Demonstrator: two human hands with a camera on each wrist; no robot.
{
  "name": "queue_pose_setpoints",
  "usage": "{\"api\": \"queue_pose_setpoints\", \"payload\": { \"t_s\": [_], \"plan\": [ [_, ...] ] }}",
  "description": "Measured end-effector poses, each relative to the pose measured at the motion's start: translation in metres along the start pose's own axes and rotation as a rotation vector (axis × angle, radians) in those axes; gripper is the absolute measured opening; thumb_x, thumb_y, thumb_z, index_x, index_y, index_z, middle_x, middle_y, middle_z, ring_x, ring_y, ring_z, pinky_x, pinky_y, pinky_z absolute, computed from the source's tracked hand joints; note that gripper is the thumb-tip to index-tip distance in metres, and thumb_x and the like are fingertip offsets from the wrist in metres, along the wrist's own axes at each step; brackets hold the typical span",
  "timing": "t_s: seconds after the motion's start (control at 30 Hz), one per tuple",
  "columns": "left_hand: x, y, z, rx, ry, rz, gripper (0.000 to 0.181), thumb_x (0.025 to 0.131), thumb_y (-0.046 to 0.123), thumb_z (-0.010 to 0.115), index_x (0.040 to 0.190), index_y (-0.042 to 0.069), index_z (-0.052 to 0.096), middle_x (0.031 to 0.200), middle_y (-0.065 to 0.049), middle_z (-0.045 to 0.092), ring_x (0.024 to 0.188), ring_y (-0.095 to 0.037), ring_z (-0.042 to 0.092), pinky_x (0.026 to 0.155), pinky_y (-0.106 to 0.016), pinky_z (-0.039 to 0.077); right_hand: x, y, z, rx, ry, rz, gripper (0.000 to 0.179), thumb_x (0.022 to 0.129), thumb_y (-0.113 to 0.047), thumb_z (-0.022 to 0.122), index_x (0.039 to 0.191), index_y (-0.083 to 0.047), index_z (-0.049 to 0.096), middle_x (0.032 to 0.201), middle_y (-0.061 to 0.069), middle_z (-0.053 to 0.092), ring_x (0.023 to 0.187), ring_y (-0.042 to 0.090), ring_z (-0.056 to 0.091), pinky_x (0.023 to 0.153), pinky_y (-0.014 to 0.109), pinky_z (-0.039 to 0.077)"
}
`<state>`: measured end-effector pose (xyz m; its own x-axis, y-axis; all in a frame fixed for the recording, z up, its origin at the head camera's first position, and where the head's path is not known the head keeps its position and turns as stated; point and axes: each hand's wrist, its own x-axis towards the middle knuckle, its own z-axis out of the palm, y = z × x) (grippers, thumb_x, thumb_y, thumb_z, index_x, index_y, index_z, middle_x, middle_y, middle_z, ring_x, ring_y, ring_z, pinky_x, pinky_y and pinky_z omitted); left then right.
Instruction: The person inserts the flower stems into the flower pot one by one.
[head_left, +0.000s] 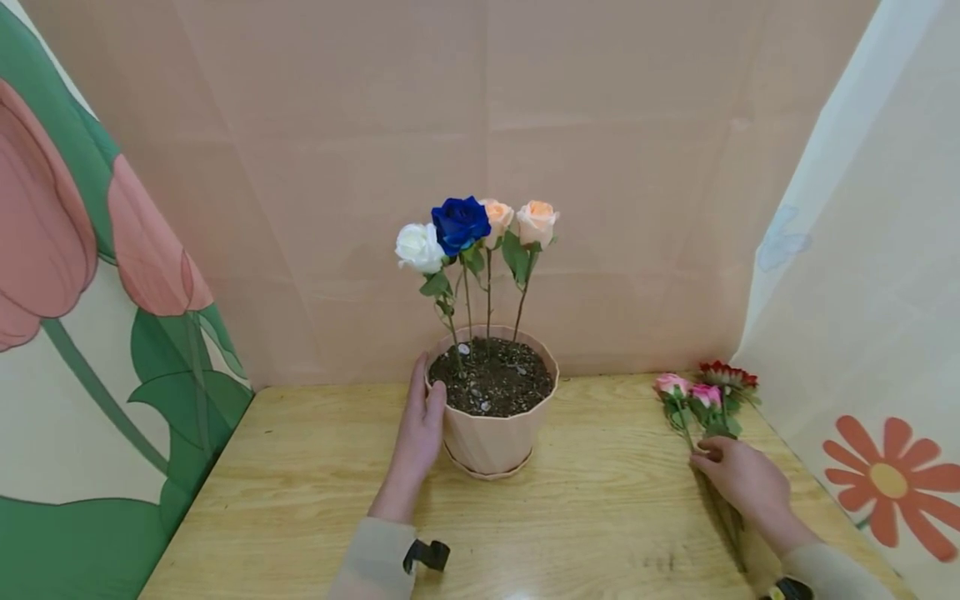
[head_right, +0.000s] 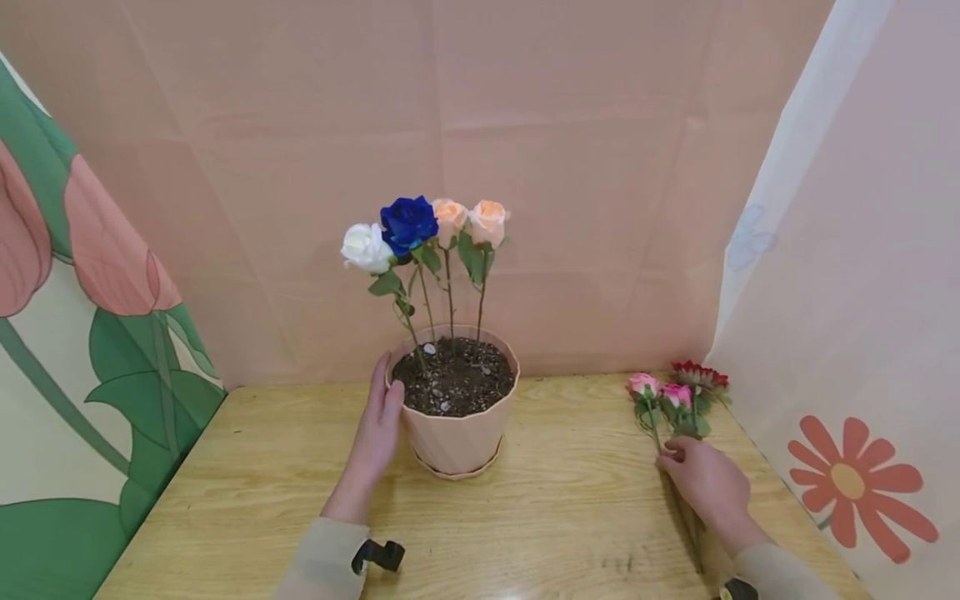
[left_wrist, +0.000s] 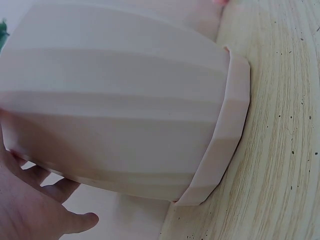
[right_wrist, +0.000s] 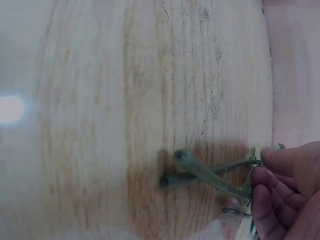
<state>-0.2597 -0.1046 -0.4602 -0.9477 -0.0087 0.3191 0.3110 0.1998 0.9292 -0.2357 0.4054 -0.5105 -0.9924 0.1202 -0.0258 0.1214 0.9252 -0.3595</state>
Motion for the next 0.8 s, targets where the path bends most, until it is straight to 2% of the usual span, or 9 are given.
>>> {"api": "queue_pose_setpoints", "payload": {
  "t_s": [0.27,0.53,0.8],
  "plan": [
    [0.000,0.001,-0.001,-0.002,0.001,0.006,0.063,0.122,0.036,0.039,0.179,0.026,0.014,0.183,-0.010,0.014,0.165,-0.040,0.019,0.132,-0.063,0.020,0.001,-0.002,-0.002,-0.015,-0.007,0.006,0.040,0.101,-0.035,0.079,0.124,-0.003,0.081,0.125,0.026,0.076,0.109,0.052,0.071,0.075,0.061,0.058],
    [0.000,-0.001,0.000,0.005,0.000,0.007,0.063,0.122,0.037,0.040,0.179,0.028,0.015,0.183,-0.009,0.015,0.165,-0.040,0.020,0.131,-0.063,0.021,0.000,-0.009,-0.006,-0.015,-0.083,-0.021,0.036,0.097,-0.029,0.082,0.119,-0.001,0.080,0.108,0.017,0.080,0.094,0.037,0.075,0.070,0.052,0.058],
    [0.000,-0.002,-0.001,0.000,0.001,0.014,0.062,0.122,0.036,0.039,0.179,0.026,0.016,0.183,-0.011,0.015,0.165,-0.041,0.021,0.130,-0.065,0.022,-0.002,-0.014,-0.007,-0.004,-0.092,-0.032,0.036,0.096,-0.025,0.078,0.121,0.001,0.080,0.107,0.016,0.080,0.097,0.041,0.075,0.077,0.058,0.059]
  ]
}}
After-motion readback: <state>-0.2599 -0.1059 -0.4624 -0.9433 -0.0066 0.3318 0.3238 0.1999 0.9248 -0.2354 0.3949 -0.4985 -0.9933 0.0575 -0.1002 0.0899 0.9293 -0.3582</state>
